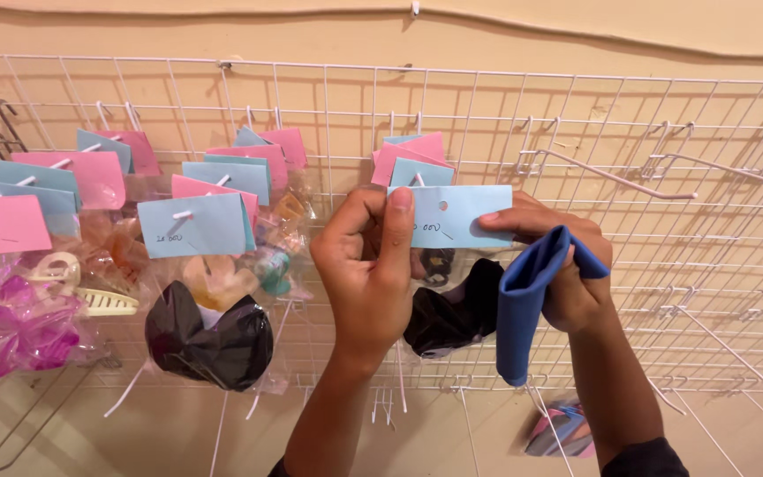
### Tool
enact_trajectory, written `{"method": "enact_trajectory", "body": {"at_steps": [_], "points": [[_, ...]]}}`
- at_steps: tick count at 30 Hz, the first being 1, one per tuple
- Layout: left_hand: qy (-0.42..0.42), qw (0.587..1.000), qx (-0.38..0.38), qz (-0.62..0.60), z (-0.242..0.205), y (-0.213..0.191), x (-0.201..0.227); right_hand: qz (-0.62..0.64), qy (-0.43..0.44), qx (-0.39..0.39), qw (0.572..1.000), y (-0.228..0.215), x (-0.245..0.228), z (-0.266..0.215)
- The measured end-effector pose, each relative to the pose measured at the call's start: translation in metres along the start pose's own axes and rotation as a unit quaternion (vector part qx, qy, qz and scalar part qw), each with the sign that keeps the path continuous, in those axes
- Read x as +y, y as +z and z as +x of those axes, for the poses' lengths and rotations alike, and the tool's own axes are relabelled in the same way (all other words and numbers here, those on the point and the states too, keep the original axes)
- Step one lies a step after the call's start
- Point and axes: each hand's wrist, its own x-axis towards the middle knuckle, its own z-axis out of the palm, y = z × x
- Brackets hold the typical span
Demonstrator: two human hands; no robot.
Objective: The person cleans various hair accessories including clips, claws, and bows by wiping them with a blue cloth one at a time. The person picks up packaged accessories from a wire rack and shelf, removes each item to wipe it, and then places it back.
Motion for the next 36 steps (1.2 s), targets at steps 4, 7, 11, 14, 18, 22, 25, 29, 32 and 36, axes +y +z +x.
{"method": "enact_trajectory", "body": {"at_steps": [4, 7, 11, 14, 18, 22, 25, 29, 32, 36], "points": [[0.006, 1.000, 0.008, 0.012, -0.003, -0.002, -0.001, -0.011, 0.077, 0.015, 0.997, -0.004, 0.002, -0.008], [0.009, 0.999, -0.002, 0.043, -0.003, -0.001, 0.004, -0.012, -0.008, -0.001, 1.000, -0.008, 0.001, -0.006], [-0.020, 0.998, -0.010, 0.056, -0.007, 0.000, 0.011, 0.001, 0.009, -0.028, 1.000, -0.016, -0.005, -0.004], [-0.048, 0.997, -0.002, 0.059, -0.011, -0.001, 0.015, 0.001, 0.015, -0.055, 0.998, -0.020, -0.005, -0.002], [-0.047, 0.996, 0.004, 0.075, -0.011, -0.002, 0.016, -0.020, 0.000, -0.064, 0.998, -0.021, -0.004, 0.000], [-0.025, 0.997, 0.011, 0.073, -0.011, -0.004, 0.014, -0.045, -0.011, -0.081, 0.996, -0.020, -0.003, 0.000], [-0.028, 0.997, 0.014, 0.068, -0.010, -0.005, 0.015, -0.047, -0.010, -0.082, 0.995, -0.019, -0.006, 0.000], [-0.019, 0.997, 0.008, 0.072, -0.001, -0.005, 0.013, -0.052, 0.007, -0.074, 0.996, -0.018, -0.010, 0.002], [0.005, 0.997, -0.032, 0.077, 0.004, -0.004, 0.014, 0.012, 0.055, -0.054, 0.997, -0.018, -0.012, 0.000], [-0.006, 0.996, -0.045, 0.070, 0.003, -0.001, 0.017, 0.037, 0.089, -0.022, 0.995, -0.019, -0.009, -0.008]]}}
